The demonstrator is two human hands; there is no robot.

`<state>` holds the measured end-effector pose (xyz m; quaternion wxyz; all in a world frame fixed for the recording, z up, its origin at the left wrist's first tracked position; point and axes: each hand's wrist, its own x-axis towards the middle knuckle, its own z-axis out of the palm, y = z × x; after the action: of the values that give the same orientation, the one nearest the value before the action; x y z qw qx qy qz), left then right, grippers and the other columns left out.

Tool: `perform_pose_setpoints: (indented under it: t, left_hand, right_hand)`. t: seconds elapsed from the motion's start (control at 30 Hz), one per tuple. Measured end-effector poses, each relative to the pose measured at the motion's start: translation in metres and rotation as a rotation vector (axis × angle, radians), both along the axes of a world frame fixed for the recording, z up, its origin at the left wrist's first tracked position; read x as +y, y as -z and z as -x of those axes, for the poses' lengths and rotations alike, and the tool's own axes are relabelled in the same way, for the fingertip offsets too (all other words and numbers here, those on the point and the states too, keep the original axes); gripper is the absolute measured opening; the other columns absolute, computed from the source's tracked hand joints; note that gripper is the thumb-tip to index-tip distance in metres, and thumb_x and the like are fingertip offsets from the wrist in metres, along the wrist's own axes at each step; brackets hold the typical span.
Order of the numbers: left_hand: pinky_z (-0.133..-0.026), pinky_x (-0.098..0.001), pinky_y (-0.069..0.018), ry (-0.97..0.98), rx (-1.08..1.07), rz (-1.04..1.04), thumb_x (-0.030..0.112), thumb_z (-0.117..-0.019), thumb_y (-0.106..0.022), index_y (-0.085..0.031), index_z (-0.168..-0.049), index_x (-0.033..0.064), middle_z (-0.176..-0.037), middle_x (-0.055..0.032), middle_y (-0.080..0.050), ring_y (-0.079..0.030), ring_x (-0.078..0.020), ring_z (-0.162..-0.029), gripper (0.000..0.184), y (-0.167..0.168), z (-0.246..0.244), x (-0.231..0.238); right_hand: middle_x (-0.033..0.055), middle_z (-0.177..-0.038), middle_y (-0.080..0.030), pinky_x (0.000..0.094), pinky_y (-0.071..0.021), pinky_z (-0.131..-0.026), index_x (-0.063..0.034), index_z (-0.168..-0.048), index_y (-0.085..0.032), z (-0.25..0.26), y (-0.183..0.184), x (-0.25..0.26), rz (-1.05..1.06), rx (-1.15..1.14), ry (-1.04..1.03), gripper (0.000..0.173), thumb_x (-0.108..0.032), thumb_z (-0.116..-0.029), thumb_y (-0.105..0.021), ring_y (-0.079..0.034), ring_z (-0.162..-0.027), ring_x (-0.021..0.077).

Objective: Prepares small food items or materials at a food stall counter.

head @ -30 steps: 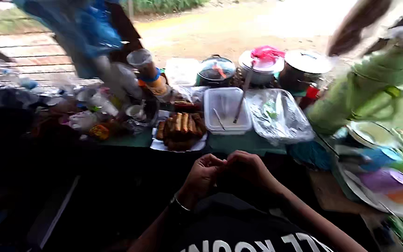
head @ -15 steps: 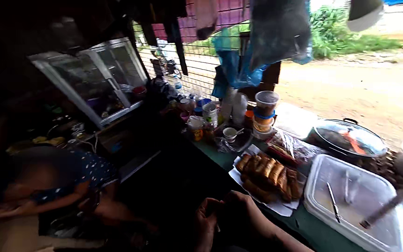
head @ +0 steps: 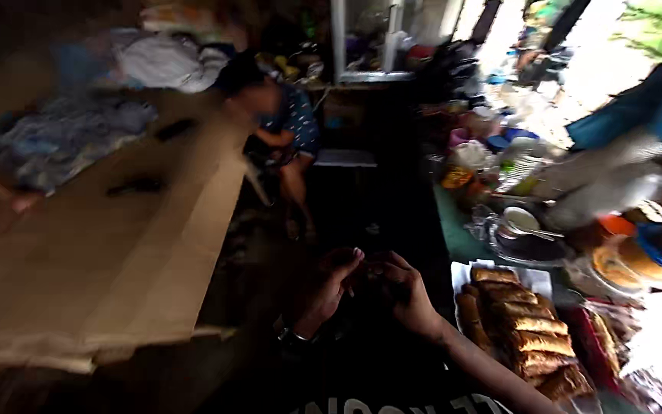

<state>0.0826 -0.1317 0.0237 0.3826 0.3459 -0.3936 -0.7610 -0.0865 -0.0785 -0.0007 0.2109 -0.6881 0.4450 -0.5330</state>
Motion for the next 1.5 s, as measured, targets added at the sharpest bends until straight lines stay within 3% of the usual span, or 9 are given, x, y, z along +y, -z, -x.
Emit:
perform_pose_setpoints:
  t: [0.17, 0.3, 0.5, 0.6, 0.73, 0.9, 1.13, 1.33, 1.5]
  left_hand:
    - [-0.060, -0.0215, -0.0526, -0.187, -0.124, 0.075, 0.012, -0.1006, -0.063, -0.066, -0.106, 0.0054, -0.089, -0.0018, -0.070, -0.063, -0.0066, -0.069, 0.009, 0.013, -0.036, 0.057]
    - [-0.060, -0.0214, -0.0537, -0.292, -0.172, 0.090, 0.013, -0.1005, -0.063, -0.065, -0.104, 0.0072, -0.084, 0.0014, -0.069, -0.064, -0.0056, -0.069, 0.008, 0.011, -0.060, 0.098]
    - [-0.066, -0.0248, -0.0591, -0.423, -0.060, 0.058, 0.005, -0.1011, -0.059, -0.059, -0.105, 0.0080, -0.089, -0.0003, -0.070, -0.068, -0.0084, -0.072, 0.005, 0.012, -0.105, 0.140]
    - [-0.065, -0.0234, -0.0583, -0.487, 0.013, 0.012, 0.003, -0.1020, -0.056, -0.061, -0.101, 0.0093, -0.085, -0.0003, -0.071, -0.068, -0.0076, -0.070, 0.009, 0.011, -0.128, 0.153]
    - [-0.064, -0.0220, -0.0579, -0.559, -0.001, 0.055, 0.001, -0.1006, -0.058, -0.065, -0.097, 0.0095, -0.082, 0.0002, -0.072, -0.068, -0.0063, -0.068, 0.011, 0.011, -0.159, 0.165]
    - [-0.066, -0.0244, -0.0587, -0.649, 0.043, 0.089, -0.003, -0.0974, -0.059, -0.066, -0.096, 0.0077, -0.083, -0.0025, -0.073, -0.069, -0.0090, -0.069, 0.014, 0.012, -0.183, 0.176]
    - [-0.069, -0.0276, -0.0600, -0.670, 0.011, 0.140, -0.005, -0.0953, -0.060, -0.066, -0.097, 0.0057, -0.086, -0.0038, -0.074, -0.071, -0.0113, -0.073, 0.013, 0.016, -0.186, 0.168]
    - [-0.070, -0.0281, -0.0599, -0.728, 0.029, 0.171, -0.004, -0.0929, -0.065, -0.066, -0.099, 0.0050, -0.088, -0.0045, -0.073, -0.070, -0.0115, -0.075, 0.011, 0.021, -0.181, 0.152]
    - [-0.068, -0.0250, -0.0582, -0.754, -0.003, 0.144, 0.001, -0.0970, -0.063, -0.064, -0.104, 0.0029, -0.088, -0.0040, -0.070, -0.068, -0.0097, -0.074, 0.008, -0.008, -0.181, 0.141]
  right_hand:
    - [0.0068, -0.104, -0.069, 0.0179, -0.0553, -0.088, -0.0029, -0.100, -0.077, -0.023, 0.021, 0.012, -0.029, -0.037, -0.224, 0.015, -0.012, -0.0956, -0.065, -0.065, -0.100, 0.0046]
    - [0.0010, -0.103, -0.066, 0.0172, -0.0568, -0.082, -0.0098, -0.101, -0.067, -0.059, 0.030, 0.022, 0.023, -0.119, -0.305, 0.009, -0.018, -0.0966, -0.069, -0.065, -0.095, 0.0032]
    - [-0.0002, -0.099, -0.069, 0.0143, -0.0569, -0.077, -0.0073, -0.101, -0.066, -0.110, 0.029, 0.034, -0.052, -0.150, -0.512, 0.012, -0.015, -0.0942, -0.071, -0.065, -0.086, -0.0010]
    - [0.0000, -0.100, -0.069, 0.0159, -0.0574, -0.081, -0.0069, -0.097, -0.068, -0.134, 0.023, 0.031, -0.057, -0.150, -0.610, 0.010, -0.014, -0.0931, -0.073, -0.066, -0.091, 0.0001]
    - [0.0039, -0.103, -0.071, 0.0191, -0.0571, -0.088, -0.0019, -0.098, -0.072, -0.165, 0.010, 0.032, -0.067, -0.131, -0.707, 0.011, -0.011, -0.0917, -0.075, -0.067, -0.098, 0.0029]
    - [0.0118, -0.102, -0.071, 0.0218, -0.0581, -0.085, 0.0052, -0.098, -0.071, -0.193, -0.005, 0.034, -0.144, -0.041, -0.779, 0.010, -0.003, -0.0918, -0.070, -0.069, -0.094, 0.0083]
    - [0.0158, -0.100, -0.070, 0.0246, -0.0573, -0.082, 0.0084, -0.097, -0.067, -0.196, -0.010, 0.026, -0.161, 0.047, -0.789, 0.010, 0.002, -0.0905, -0.065, -0.069, -0.090, 0.0123]
    - [0.0091, -0.093, -0.069, 0.0176, -0.0563, -0.077, 0.0003, -0.092, -0.066, -0.206, 0.009, 0.015, 0.058, 0.013, -0.626, 0.006, -0.002, -0.0871, -0.063, -0.067, -0.084, 0.0062]
    - [0.0063, -0.101, -0.069, 0.0175, -0.0563, -0.079, 0.0007, -0.100, -0.070, -0.206, -0.013, 0.008, -0.038, -0.065, -0.620, 0.013, -0.009, -0.0971, -0.062, -0.066, -0.090, 0.0027]
